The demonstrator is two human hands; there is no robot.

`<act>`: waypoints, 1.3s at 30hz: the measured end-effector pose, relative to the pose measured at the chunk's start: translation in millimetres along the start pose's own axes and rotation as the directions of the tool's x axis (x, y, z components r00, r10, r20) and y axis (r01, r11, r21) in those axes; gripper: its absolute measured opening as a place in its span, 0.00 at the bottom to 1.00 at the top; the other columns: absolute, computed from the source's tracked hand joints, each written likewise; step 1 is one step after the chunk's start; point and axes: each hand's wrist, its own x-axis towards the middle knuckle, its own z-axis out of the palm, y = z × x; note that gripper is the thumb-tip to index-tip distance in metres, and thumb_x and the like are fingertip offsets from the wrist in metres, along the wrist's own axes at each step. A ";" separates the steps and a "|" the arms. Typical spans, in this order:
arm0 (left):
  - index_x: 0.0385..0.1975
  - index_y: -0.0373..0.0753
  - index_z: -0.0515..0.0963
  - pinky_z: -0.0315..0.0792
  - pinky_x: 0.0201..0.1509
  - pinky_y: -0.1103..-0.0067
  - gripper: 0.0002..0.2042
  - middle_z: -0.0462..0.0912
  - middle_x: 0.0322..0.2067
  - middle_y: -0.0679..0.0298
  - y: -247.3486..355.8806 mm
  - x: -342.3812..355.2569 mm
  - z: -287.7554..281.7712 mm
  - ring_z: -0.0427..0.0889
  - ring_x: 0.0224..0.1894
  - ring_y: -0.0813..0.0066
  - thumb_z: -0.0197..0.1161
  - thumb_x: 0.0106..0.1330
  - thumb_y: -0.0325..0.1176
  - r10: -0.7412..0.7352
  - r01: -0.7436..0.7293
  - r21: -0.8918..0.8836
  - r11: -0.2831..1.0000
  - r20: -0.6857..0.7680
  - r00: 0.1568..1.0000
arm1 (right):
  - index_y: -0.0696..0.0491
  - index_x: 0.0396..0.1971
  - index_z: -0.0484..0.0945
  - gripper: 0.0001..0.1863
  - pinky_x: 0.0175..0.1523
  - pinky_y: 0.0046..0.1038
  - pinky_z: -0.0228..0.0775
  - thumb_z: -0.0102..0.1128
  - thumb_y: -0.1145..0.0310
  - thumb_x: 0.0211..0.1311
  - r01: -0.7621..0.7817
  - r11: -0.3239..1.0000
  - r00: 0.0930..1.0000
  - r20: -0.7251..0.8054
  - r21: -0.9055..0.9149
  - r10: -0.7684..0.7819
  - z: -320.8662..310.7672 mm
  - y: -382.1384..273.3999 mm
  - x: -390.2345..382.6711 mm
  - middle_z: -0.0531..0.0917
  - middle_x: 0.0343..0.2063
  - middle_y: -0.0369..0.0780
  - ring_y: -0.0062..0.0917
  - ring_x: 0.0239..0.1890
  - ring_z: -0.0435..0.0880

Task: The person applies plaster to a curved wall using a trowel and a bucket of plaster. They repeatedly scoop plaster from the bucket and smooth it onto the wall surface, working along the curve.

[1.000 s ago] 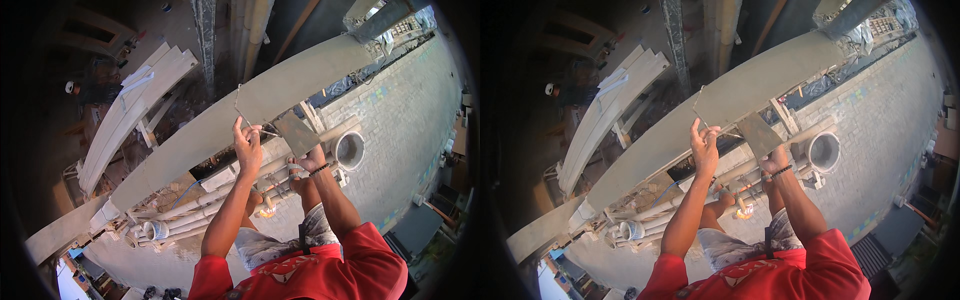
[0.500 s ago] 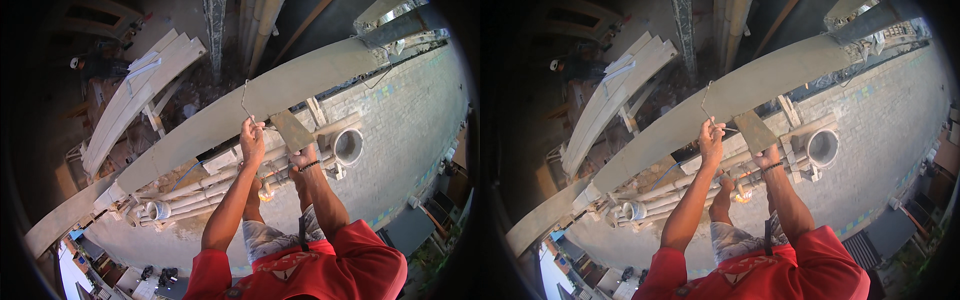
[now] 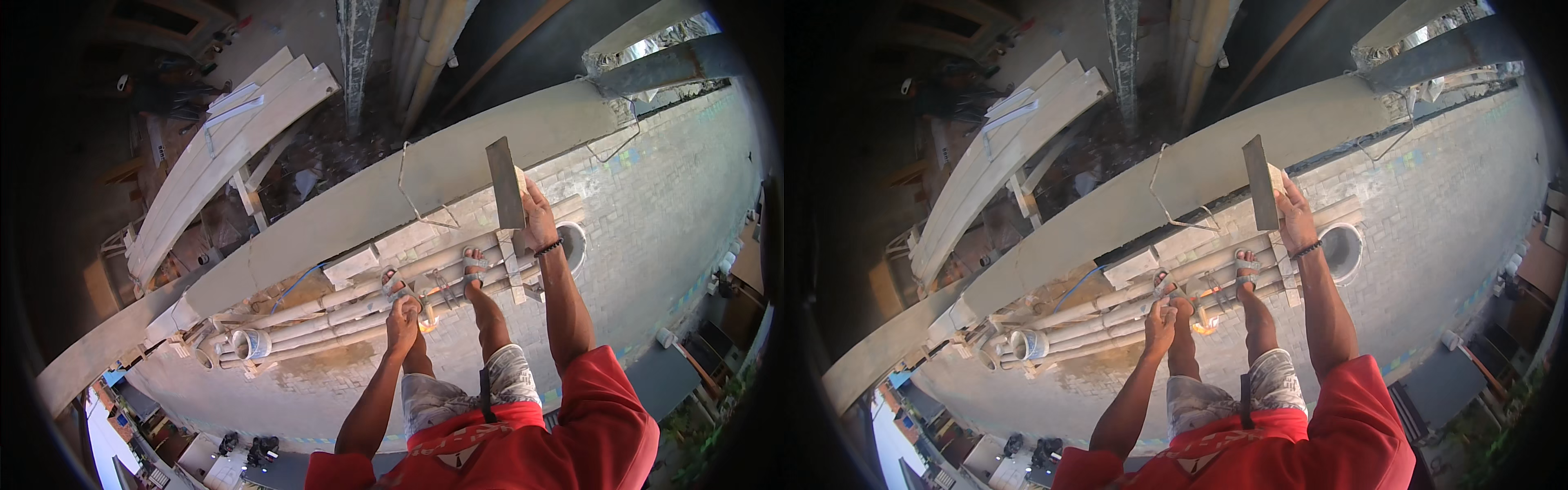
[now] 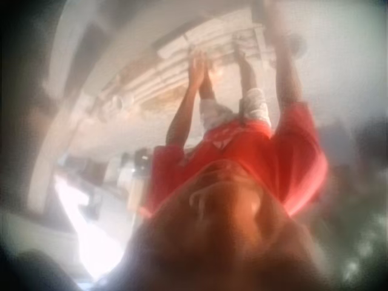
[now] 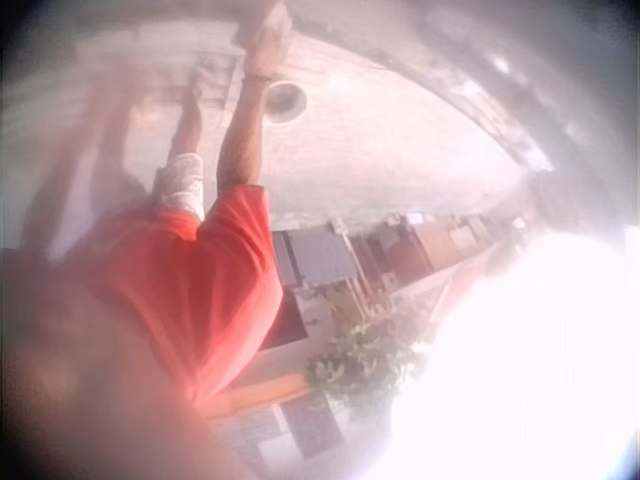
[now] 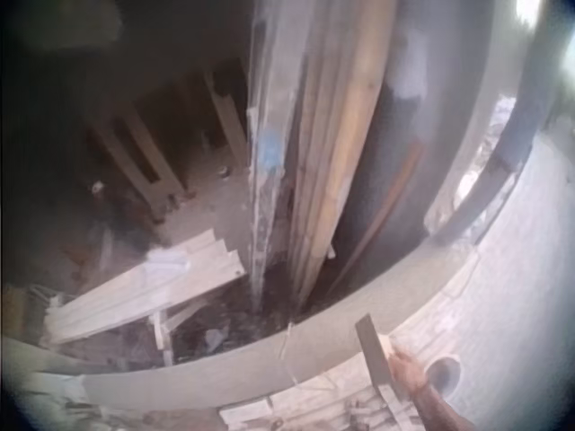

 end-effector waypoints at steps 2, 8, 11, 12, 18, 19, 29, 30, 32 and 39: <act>0.51 0.33 0.70 0.75 0.44 0.69 0.18 0.82 0.35 0.49 -34.9 -27.6 -0.5 0.82 0.38 0.56 0.56 0.62 0.30 -0.084 0.081 0.092 0.992 0.027 0.996 | 0.56 0.63 0.61 0.30 0.33 0.24 0.74 0.58 0.68 0.61 0.135 0.917 0.991 0.062 -0.375 -0.120 -4.1 -15.8 15.4 0.80 0.43 0.38 0.18 0.38 0.80; 0.49 0.32 0.71 0.74 0.46 0.68 0.20 0.82 0.37 0.46 -120.4 -71.3 1.2 0.82 0.41 0.53 0.58 0.60 0.37 -0.279 0.268 0.187 0.945 0.033 0.960 | 0.48 0.58 0.69 0.30 0.43 0.37 0.71 0.61 0.72 0.51 0.383 0.093 0.841 0.305 -0.919 -0.447 20.8 -12.9 42.3 0.78 0.36 0.46 0.44 0.38 0.76; 0.49 0.31 0.72 0.75 0.45 0.68 0.20 0.82 0.36 0.47 -153.3 -70.5 4.9 0.82 0.39 0.54 0.58 0.60 0.36 -0.338 0.334 0.114 0.935 0.018 0.941 | 0.49 0.58 0.69 0.30 0.46 0.38 0.69 0.59 0.72 0.50 0.373 -0.056 0.822 0.357 -0.926 -0.444 32.1 -0.8 47.2 0.76 0.35 0.46 0.42 0.39 0.74; 0.48 0.31 0.72 0.75 0.43 0.69 0.19 0.82 0.35 0.47 -161.7 -70.1 6.1 0.83 0.38 0.55 0.58 0.60 0.36 -0.365 0.363 0.079 0.929 0.020 0.931 | 0.49 0.58 0.69 0.30 0.46 0.38 0.69 0.59 0.72 0.51 0.359 -0.068 0.828 0.351 -0.931 -0.437 31.6 1.2 47.0 0.76 0.35 0.46 0.42 0.39 0.74; 0.49 0.30 0.70 0.74 0.33 0.75 0.19 0.83 0.31 0.52 -112.1 -41.4 -5.8 0.81 0.28 0.70 0.56 0.62 0.35 -0.254 0.260 -0.105 0.960 0.069 0.965 | 0.50 0.59 0.67 0.31 0.46 0.39 0.67 0.60 0.72 0.52 0.308 -0.045 0.845 0.295 -0.950 -0.446 -1.1 2.4 4.2 0.75 0.34 0.46 0.43 0.37 0.73; 0.50 0.30 0.70 0.73 0.31 0.77 0.19 0.83 0.31 0.54 -99.7 -41.0 -6.4 0.80 0.26 0.73 0.56 0.62 0.34 -0.230 0.234 -0.163 0.958 0.043 0.972 | 0.51 0.59 0.67 0.31 0.46 0.39 0.67 0.60 0.71 0.52 0.277 -0.008 0.834 0.244 -0.961 -0.495 -7.7 -3.9 -5.2 0.75 0.34 0.46 0.43 0.37 0.73; 0.51 0.29 0.68 0.75 0.33 0.79 0.19 0.81 0.32 0.55 -103.0 -36.7 -8.3 0.79 0.27 0.74 0.55 0.62 0.32 -0.324 0.330 -0.202 0.922 0.064 0.944 | 0.54 0.53 0.68 0.28 0.48 0.40 0.69 0.64 0.67 0.50 0.178 -0.014 0.823 0.157 -0.984 -0.546 42.2 -4.3 68.8 0.72 0.40 0.48 0.44 0.44 0.72; 0.52 0.29 0.68 0.75 0.34 0.79 0.20 0.81 0.33 0.55 -105.7 -39.6 -7.7 0.79 0.28 0.73 0.55 0.61 0.31 -0.325 0.333 -0.223 0.916 0.070 0.943 | 0.54 0.53 0.68 0.28 0.47 0.40 0.69 0.64 0.67 0.50 0.183 -0.038 0.829 0.175 -0.982 -0.532 47.1 2.9 74.1 0.72 0.40 0.48 0.44 0.44 0.72; 0.52 0.29 0.68 0.76 0.35 0.79 0.20 0.81 0.34 0.54 -101.8 -41.2 -3.0 0.80 0.29 0.72 0.55 0.61 0.31 -0.373 0.383 -0.253 0.888 0.090 0.923 | 0.54 0.53 0.68 0.28 0.47 0.41 0.70 0.64 0.67 0.49 0.204 -0.090 0.839 0.221 -0.975 -0.497 51.8 15.6 84.1 0.72 0.40 0.48 0.45 0.44 0.72; 0.55 0.33 0.66 0.73 0.35 0.79 0.20 0.81 0.37 0.55 -108.2 -48.5 -18.8 0.82 0.32 0.70 0.54 0.64 0.34 -0.407 0.426 -0.272 0.863 0.127 0.905 | 0.52 0.53 0.68 0.28 0.47 0.40 0.71 0.62 0.65 0.49 -0.054 -0.128 0.794 0.035 -0.990 -0.607 -28.4 -42.7 121.7 0.74 0.41 0.50 0.47 0.45 0.74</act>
